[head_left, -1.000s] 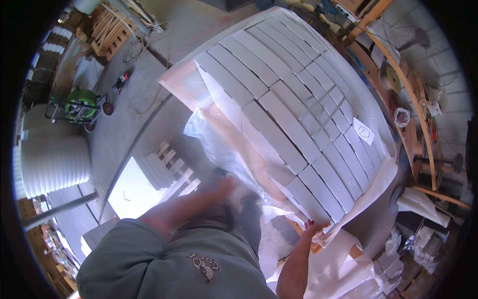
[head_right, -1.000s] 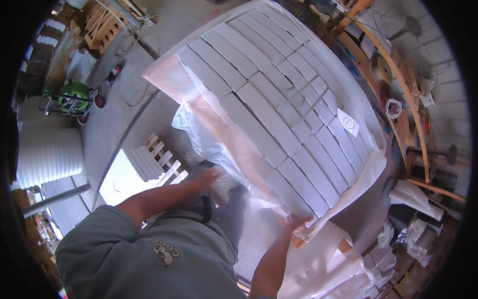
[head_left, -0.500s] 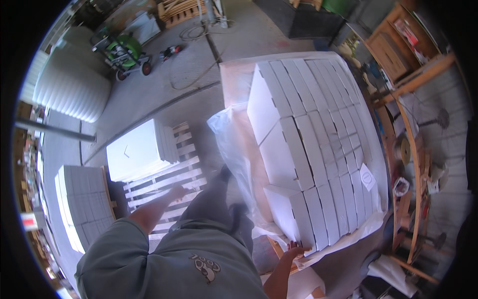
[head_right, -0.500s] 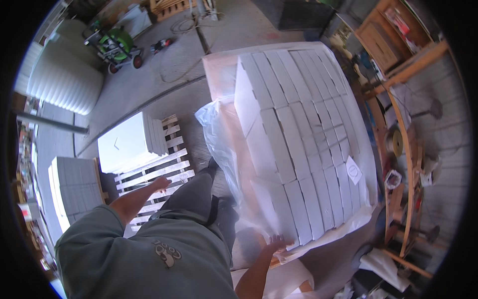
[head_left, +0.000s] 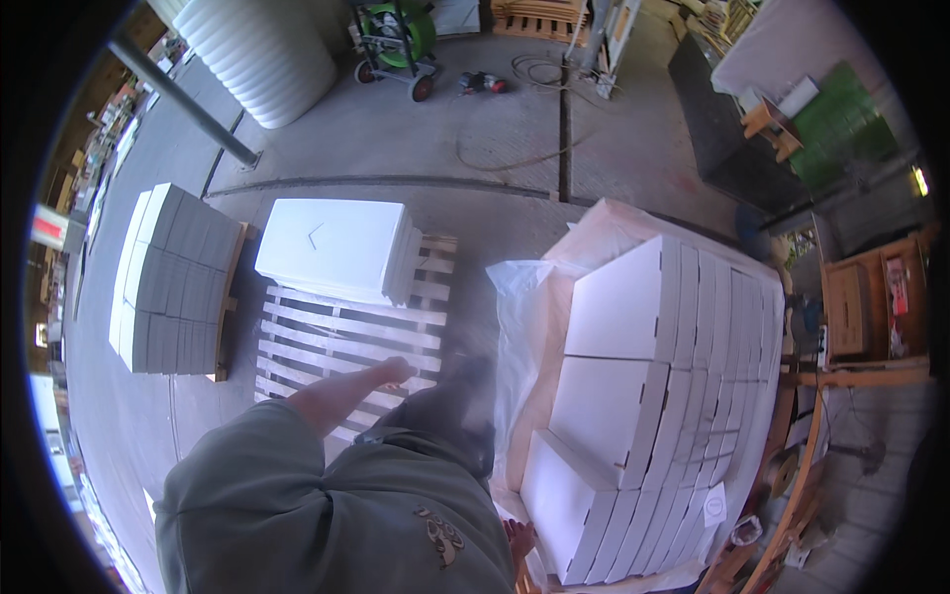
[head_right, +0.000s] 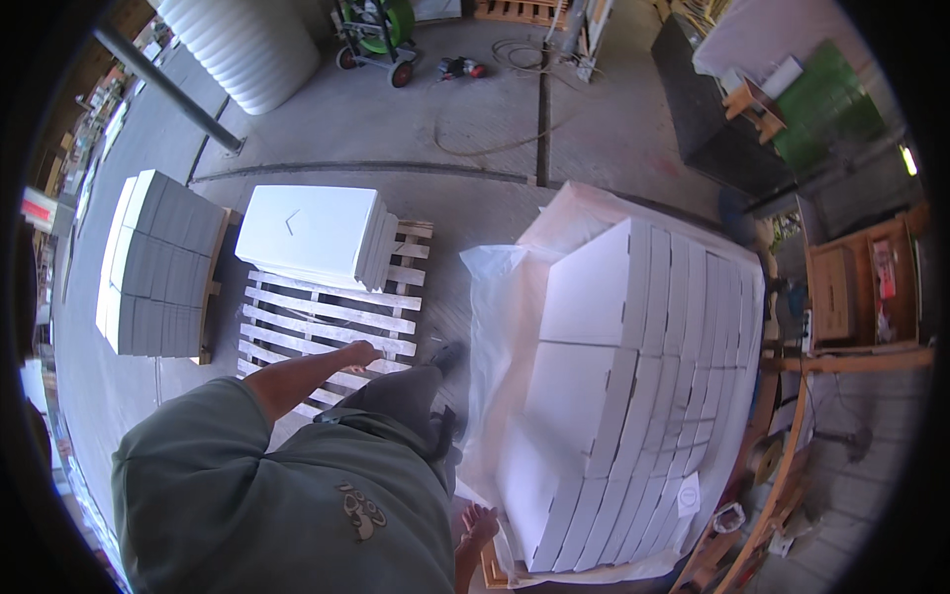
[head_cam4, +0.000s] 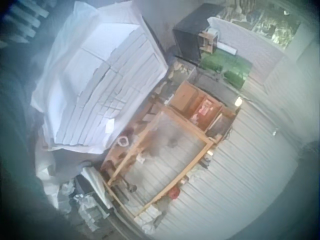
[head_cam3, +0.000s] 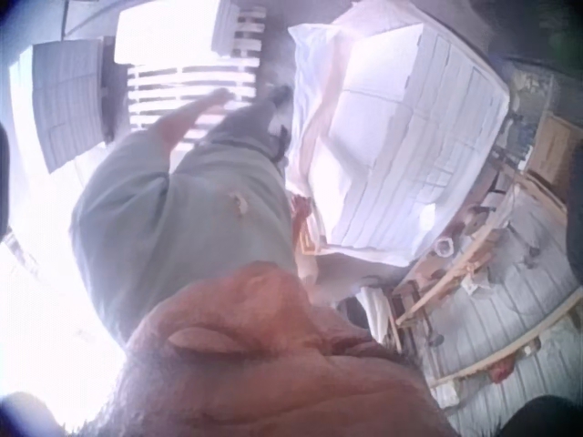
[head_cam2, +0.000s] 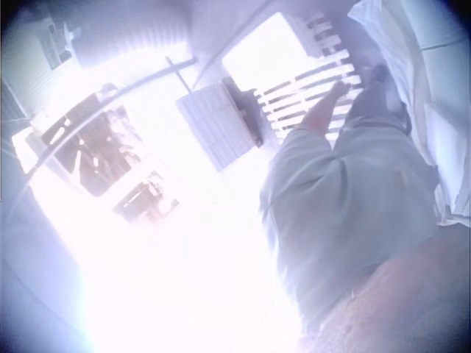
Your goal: The person repeatedly picks up white rectangular panels from a wrapped stack and places them onto a wooden pallet. The action is repeated continuously throughout the clip, with the person handling one panel at a time and stacking them in a neat pile.
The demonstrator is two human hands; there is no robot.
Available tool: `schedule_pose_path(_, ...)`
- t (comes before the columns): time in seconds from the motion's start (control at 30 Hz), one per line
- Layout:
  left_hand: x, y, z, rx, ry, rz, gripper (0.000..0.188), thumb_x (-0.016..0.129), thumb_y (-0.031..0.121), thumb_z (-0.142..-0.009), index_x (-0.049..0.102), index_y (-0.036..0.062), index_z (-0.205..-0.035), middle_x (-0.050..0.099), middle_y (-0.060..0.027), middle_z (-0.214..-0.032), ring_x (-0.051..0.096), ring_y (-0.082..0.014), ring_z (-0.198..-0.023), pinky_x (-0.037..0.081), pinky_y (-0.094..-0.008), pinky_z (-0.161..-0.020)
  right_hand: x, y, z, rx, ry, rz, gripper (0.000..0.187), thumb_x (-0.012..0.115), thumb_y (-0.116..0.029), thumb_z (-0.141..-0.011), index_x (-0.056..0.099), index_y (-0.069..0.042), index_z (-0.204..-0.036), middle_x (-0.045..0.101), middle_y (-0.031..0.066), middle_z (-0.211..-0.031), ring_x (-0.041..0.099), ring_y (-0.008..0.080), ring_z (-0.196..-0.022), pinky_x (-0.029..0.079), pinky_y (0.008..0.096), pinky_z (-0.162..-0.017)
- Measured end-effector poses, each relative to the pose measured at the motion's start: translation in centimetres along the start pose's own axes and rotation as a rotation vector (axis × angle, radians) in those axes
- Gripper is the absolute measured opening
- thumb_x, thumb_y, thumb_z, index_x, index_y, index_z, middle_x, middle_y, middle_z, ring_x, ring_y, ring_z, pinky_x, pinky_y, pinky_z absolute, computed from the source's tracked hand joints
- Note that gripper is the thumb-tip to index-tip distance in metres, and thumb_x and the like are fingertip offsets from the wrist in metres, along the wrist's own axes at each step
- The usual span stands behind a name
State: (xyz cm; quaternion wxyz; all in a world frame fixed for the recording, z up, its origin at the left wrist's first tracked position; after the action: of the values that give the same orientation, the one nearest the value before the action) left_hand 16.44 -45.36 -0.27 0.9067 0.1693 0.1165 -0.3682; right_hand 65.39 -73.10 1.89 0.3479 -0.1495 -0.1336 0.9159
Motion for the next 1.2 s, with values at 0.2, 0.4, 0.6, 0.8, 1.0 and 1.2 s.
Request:
schedule_pose_path(0.2,-4.2,-0.1,-3.4,0.144,0.052,-0.022,0.040,0.041,0.039,-0.092,0.062,0.0052,-0.093,0.066,-0.0126,-0.072,0.066,-0.0226,-0.058,0.055,-0.0368,-0.052,9.3,-5.4,3.2,-0.010,-0.141,0.121,0.064,0.042,-0.043,-0.097,0.037,0.012,-0.129,0.057,0.0276,-0.118,0.065,0.0366,-0.094,0.057,0.0406,-0.070)
schedule_pose_path(0.4,-7.0,-1.4,-2.3,0.445,0.129,-0.328,0.033,0.040,0.031,-0.095,0.060,0.0049,-0.097,0.065,-0.0099,-0.074,0.067,-0.0201,-0.059,0.055,-0.0327,-0.049,14.3,-10.0,3.6,-0.088,-0.208,0.253,0.057,0.045,-0.039,-0.096,0.043,0.013,-0.121,0.061,0.0256,-0.108,0.066,0.0367,-0.087,0.056,0.0409,-0.068)
schedule_pose_path(0.6,-4.8,-5.4,1.2,-0.020,0.117,0.298,0.046,0.042,0.041,-0.093,0.062,-0.0005,-0.088,0.068,-0.0119,-0.088,0.068,-0.0199,-0.064,0.055,-0.0347,-0.049,16.6,-13.3,1.2,-0.073,-0.286,0.459,0.054,0.046,-0.039,-0.095,0.047,0.012,-0.114,0.062,0.0241,-0.104,0.067,0.0353,-0.085,0.056,0.0413,-0.067)
schedule_pose_path(0.8,0.7,-12.3,5.6,-0.207,0.191,0.535,0.047,0.048,0.039,-0.089,0.065,-0.0042,-0.095,0.067,-0.0140,-0.087,0.069,-0.0253,-0.071,0.056,-0.0373,-0.056,19.5,-17.3,-3.4,-0.118,-0.328,0.691,0.052,0.047,-0.038,-0.094,0.048,0.012,-0.110,0.062,0.0254,-0.103,0.067,0.0359,-0.082,0.057,0.0434,-0.066)
schedule_pose_path(1.0,7.2,-18.3,10.5,-0.362,0.247,0.742,0.047,0.050,0.038,-0.089,0.065,-0.0050,-0.098,0.067,-0.0149,-0.088,0.070,-0.0274,-0.074,0.056,-0.0392,-0.057,26.8,-21.4,-4.9,-0.221,-0.433,0.861,0.054,0.047,-0.037,-0.093,0.047,0.014,-0.109,0.059,0.0291,-0.108,0.066,0.0378,-0.088,0.057,0.0435,-0.067)
schedule_pose_path(1.2,6.0,-23.0,11.1,-0.437,0.295,0.794,0.045,0.052,0.038,-0.089,0.064,-0.0059,-0.090,0.066,-0.0146,-0.084,0.070,-0.0273,-0.073,0.057,-0.0404,-0.056,35.8,-21.1,-2.9,-0.236,-0.525,0.922,0.063,0.044,-0.044,-0.094,0.043,0.014,-0.118,0.060,0.0262,-0.110,0.066,0.0364,-0.090,0.057,0.0437,-0.071)
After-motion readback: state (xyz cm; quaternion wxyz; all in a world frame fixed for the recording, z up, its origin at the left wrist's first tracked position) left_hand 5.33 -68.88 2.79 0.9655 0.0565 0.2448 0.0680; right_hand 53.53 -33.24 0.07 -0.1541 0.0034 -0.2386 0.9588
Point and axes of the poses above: each hand's wrist, its own z-axis away from the middle knuckle, its own x-axis out of the palm, y = z × x, the point moved 1 cm from there along -z, towards the middle knuckle
